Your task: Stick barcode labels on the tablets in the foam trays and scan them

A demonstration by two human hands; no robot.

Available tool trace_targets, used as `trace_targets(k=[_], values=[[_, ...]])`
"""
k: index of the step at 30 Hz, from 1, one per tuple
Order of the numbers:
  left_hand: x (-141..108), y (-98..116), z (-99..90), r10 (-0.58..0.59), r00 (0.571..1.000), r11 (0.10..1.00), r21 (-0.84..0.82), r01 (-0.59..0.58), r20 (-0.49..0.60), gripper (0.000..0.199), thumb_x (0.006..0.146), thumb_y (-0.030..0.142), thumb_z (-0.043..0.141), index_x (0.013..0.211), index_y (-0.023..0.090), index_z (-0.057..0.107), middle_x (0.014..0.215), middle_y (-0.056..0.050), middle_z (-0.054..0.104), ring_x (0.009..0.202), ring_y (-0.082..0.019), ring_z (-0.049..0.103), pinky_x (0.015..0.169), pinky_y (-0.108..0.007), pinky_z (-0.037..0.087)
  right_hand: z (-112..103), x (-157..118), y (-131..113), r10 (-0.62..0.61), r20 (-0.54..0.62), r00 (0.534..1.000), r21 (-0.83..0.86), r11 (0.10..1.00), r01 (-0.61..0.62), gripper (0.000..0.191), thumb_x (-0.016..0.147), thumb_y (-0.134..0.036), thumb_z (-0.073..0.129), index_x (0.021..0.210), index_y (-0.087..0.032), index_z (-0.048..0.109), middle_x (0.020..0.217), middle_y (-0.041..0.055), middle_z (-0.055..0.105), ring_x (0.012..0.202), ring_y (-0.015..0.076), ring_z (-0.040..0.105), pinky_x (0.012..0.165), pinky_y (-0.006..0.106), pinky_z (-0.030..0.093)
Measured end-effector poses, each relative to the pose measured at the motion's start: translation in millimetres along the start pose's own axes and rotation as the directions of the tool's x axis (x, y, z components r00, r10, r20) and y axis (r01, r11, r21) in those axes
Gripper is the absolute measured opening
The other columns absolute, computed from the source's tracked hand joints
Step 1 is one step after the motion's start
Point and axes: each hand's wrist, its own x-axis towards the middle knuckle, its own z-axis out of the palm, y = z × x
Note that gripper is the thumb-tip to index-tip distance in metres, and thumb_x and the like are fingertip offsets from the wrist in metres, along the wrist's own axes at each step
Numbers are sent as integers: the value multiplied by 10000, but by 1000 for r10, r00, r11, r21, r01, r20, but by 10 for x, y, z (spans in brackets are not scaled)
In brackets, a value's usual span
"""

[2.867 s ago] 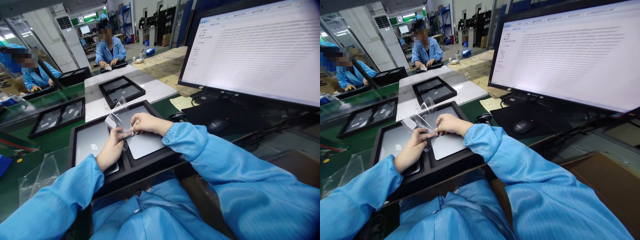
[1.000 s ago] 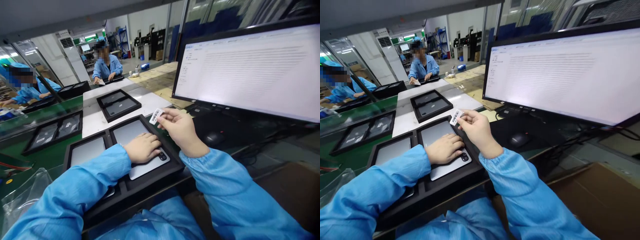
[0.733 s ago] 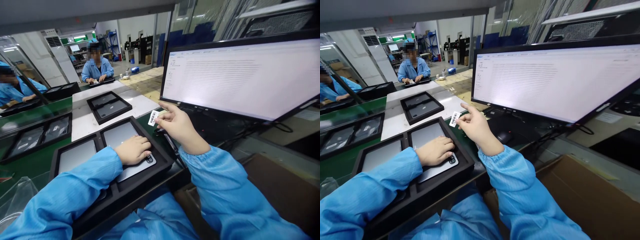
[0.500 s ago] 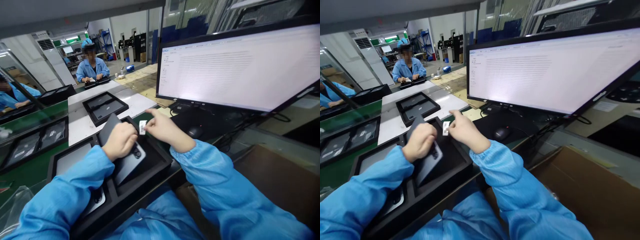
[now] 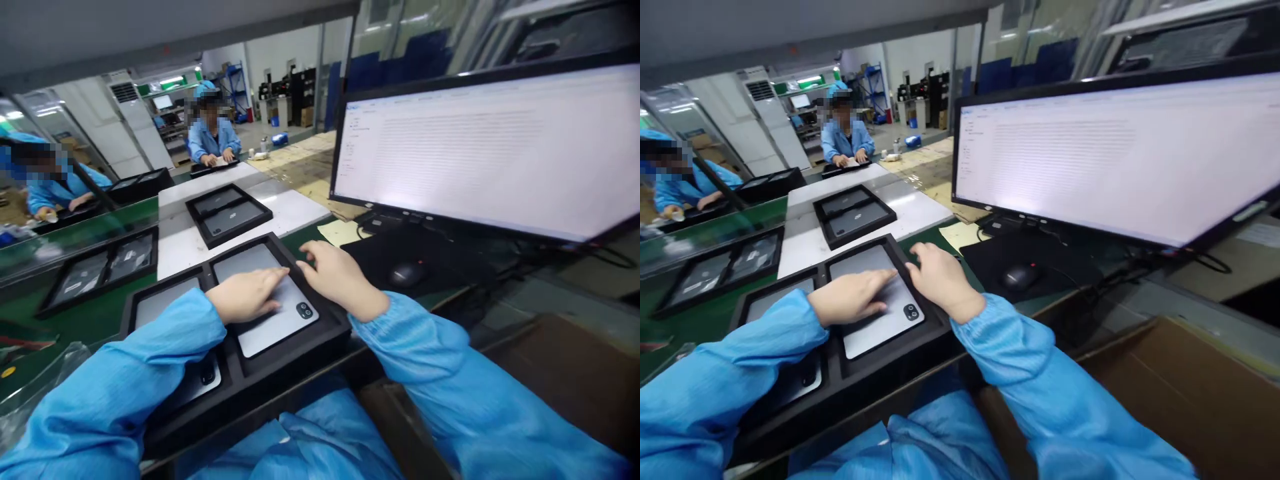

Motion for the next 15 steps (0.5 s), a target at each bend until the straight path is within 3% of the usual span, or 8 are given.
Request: trace_targets(k=[2,4,6,8,10,11,13,15], values=[[-378,-25,34,-132,989,991,-18,133,60,632,977,433,497,1496,93,379,1516,-218,476,1372,-305,512,1128,-430,437,-4,-46,123,67,143,987,-18,998,-65,368,928,-353,655,1211,-119,683,1182,184,702,1071,318,658,931,392,476],[-907,-54,33,-295,955,955,-34,294,-24,660,944,410,525,1517,120,372,1549,-198,448,1416,-310,473,1176,-447,394,6,-79,199,103,320,942,53,991,-126,428,878,-444,712,1170,-132,720,1190,178,718,1089,342,665,932,394,489],[-1487,-62,40,-502,844,864,-63,500,-188,690,869,440,573,1463,111,449,1579,-211,397,1476,-357,377,1233,-506,299,18,-87,219,98,463,881,173,965,-199,387,818,-451,763,1073,-159,759,1127,144,752,1038,332,691,890,371,513],[-1998,-15,72,-768,585,637,-213,741,-262,870,731,522,645,1431,43,452,1589,-272,339,1495,-425,305,1240,-551,262,18,-72,187,106,533,839,235,935,-267,279,784,-375,782,971,-169,772,1040,118,775,960,309,713,840,351,529],[-2356,105,107,-962,265,269,-438,858,-70,1030,631,630,645,1428,18,421,1529,-298,420,1426,-449,416,1185,-543,367,-10,-63,118,146,535,832,248,914,-320,177,763,-274,768,896,-157,763,974,111,781,898,291,720,811,346,537],[-2468,184,119,-984,163,102,-510,854,76,1042,615,690,615,1410,40,442,1476,-276,499,1362,-436,502,1138,-514,435,-39,-73,75,160,524,836,267,901,-341,139,745,-227,761,863,-153,755,944,107,781,875,282,722,803,342,541],[-2580,330,122,-960,112,-54,-561,826,258,943,612,781,534,1281,117,564,1337,-200,641,1226,-398,623,1058,-461,511,-117,-137,-15,168,521,837,367,841,-397,110,709,-161,748,818,-154,737,903,95,781,846,265,725,782,330,557],[-2611,391,99,-958,141,-21,-550,835,250,777,595,794,490,1039,180,662,1194,-155,716,1135,-396,664,1013,-459,529,-197,-262,-109,181,577,797,520,671,-529,166,697,-154,752,862,-162,727,910,87,783,833,259,735,756,337,583]])
